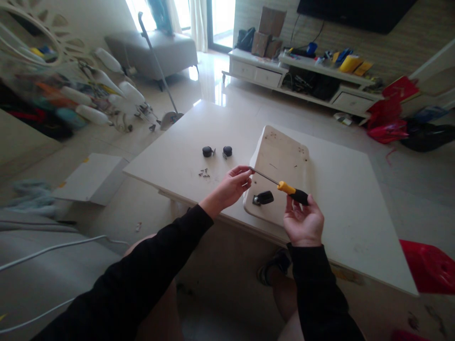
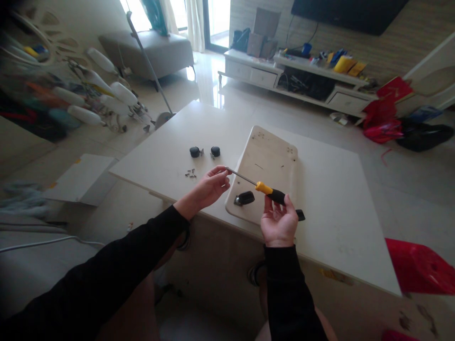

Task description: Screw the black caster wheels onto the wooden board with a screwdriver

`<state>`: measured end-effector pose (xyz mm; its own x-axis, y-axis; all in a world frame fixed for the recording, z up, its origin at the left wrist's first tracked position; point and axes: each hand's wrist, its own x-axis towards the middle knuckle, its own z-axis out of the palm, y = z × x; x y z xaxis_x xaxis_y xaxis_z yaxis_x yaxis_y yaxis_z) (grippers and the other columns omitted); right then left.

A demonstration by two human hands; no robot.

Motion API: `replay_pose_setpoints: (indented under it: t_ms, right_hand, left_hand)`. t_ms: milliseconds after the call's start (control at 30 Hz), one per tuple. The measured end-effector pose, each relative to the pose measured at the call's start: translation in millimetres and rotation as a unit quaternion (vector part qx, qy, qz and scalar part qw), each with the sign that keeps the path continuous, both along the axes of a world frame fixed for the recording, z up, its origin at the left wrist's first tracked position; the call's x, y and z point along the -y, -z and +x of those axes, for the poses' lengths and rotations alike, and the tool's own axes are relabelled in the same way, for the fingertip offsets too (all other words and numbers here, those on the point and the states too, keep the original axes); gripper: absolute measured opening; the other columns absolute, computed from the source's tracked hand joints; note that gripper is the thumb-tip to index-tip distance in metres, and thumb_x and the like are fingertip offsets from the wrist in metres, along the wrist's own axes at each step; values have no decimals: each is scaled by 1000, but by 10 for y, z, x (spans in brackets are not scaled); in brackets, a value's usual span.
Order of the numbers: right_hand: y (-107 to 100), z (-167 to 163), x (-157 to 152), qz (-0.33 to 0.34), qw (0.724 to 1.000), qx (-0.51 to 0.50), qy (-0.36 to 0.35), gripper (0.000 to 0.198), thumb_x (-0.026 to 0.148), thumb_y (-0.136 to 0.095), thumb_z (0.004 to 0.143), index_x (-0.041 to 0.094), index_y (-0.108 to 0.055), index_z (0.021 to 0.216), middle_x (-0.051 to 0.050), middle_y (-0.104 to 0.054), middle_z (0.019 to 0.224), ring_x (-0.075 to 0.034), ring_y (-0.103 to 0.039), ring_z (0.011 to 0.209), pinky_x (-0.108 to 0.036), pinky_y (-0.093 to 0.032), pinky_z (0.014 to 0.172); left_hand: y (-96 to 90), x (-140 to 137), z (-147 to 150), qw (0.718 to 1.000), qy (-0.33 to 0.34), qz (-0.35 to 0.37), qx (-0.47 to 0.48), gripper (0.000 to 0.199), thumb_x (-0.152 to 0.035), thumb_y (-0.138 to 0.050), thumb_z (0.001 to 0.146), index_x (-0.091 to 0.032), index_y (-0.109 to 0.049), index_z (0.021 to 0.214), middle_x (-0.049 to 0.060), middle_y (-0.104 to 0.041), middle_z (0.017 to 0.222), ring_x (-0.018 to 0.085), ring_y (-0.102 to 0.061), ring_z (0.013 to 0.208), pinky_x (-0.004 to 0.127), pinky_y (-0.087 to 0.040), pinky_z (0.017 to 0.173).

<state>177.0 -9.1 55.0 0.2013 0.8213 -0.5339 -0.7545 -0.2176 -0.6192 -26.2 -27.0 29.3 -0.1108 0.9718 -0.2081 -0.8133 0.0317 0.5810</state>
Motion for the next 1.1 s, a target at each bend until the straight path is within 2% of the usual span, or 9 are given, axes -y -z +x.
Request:
replay_pose_setpoints:
  t_ms: [100, 500, 833, 1100]
  right_hand:
    - [-38, -14, 0, -45, 998, 4, 31, 11, 24, -59, 101, 19, -61, 91, 1, -69, 87, -10, -70, 82, -23, -70, 67]
    - [-99, -37, 7, -49, 998, 5, 30, 12, 23, -60, 101, 19, -61, 90, 1, -69, 88, -10, -70, 83, -22, -69, 68]
    - [2, 18, -5, -20, 999, 15, 26, 6, 24, -65, 95, 20, -61, 94, 0, -68, 96, -11, -68, 91, -24, -69, 76]
    - [-63, 51, -48, -32, 998, 8, 61, 7, 24, -60, 100, 19, -61, 95, 1, -68, 95, -9, -69, 87, -21, -68, 72]
  left_hand:
    - [-8, 8, 3, 1000, 1, 1, -5, 32, -19, -98, 66, -16, -73, 87, 0, -75, 88, 6, -62, 65, 19, -50, 67]
    - [-38, 13, -8, 1000, -5, -8, -13, 30, -19, -95, 69, -16, -73, 88, 0, -74, 86, 6, -61, 65, 20, -48, 66]
    - [-53, 20, -17, 1000, -12, -9, -20, 28, -18, -94, 71, -16, -72, 87, 0, -72, 87, 6, -59, 67, 21, -46, 67]
    - [-10, 2, -36, 1000, -17, -8, -19, 30, -20, -95, 68, -16, -70, 86, 0, -71, 85, 6, -58, 65, 20, -46, 65]
